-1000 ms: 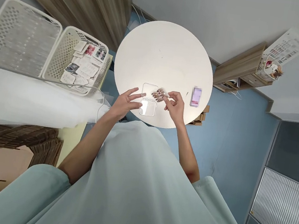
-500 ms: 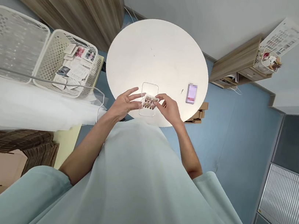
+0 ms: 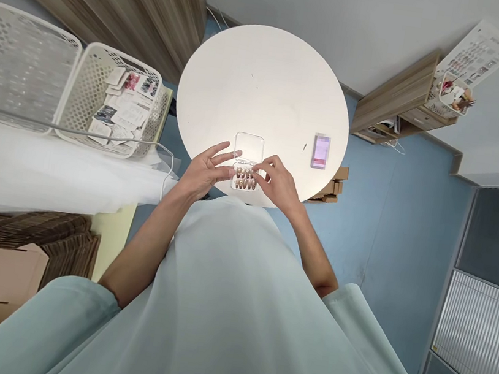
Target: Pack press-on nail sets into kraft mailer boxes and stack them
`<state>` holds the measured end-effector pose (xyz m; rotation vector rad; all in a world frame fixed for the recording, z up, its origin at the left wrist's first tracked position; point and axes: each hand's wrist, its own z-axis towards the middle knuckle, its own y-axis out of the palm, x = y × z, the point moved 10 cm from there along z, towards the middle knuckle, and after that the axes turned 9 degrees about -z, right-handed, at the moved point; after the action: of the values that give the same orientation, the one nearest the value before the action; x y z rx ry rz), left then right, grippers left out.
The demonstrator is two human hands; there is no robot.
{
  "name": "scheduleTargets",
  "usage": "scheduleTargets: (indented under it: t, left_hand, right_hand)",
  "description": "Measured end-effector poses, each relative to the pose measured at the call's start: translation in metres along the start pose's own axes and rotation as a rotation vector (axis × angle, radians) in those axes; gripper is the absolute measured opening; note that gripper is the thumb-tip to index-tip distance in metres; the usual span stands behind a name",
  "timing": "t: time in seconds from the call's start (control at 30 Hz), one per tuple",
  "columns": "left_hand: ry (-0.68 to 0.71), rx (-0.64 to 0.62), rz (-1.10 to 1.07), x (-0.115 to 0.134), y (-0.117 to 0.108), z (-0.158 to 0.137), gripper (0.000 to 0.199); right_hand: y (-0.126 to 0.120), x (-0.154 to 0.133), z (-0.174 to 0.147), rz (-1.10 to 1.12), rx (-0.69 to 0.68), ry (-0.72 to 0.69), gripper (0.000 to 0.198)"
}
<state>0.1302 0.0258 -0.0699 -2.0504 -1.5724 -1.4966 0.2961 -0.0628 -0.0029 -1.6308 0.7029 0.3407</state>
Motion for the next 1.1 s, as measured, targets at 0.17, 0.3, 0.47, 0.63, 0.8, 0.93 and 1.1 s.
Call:
scheduleTargets:
  t: [0.17,0.3,0.47,0.63,0.8,0.93,1.1]
  left_hand:
    - [-0.026,0.009,-0.030,-0.002,-0.003,-0.006,0.094]
    - [-0.050,-0.019,-0.068,-0.003,-0.003,-0.012,0.089]
    - [-0.077,-0.055,-0.092,-0.007,-0.003,-0.019,0.086]
    - [-0.089,-0.050,-0.067,-0.012,-0.011,-0.023,0.083]
    - [-0.080,-0.025,-0.090,-0.013,-0.022,-0.025,0.080]
    - [-0.049,-0.018,-0.097,-0.009,-0.025,-0.021,0.079]
    - [-0.011,0.008,-0.082,0.001,-0.025,-0.016,0.070]
  right_hand:
    - [-0.003,-0.004,-0.003,0.006,0.049,0.008,0.023]
    - [-0.021,0.017,0.003,0.200,0.231,0.120,0.039]
    - [-0.008,0.045,0.027,0.453,0.220,0.266,0.064]
    - [0.007,0.039,0.043,0.483,0.219,0.256,0.067]
    - [-0.008,0.014,0.039,0.429,0.263,0.162,0.060]
    - [-0.026,-0.011,0.021,0.400,0.248,0.085,0.053]
    - [-0.026,-0.023,-0.006,0.420,0.199,0.042,0.048]
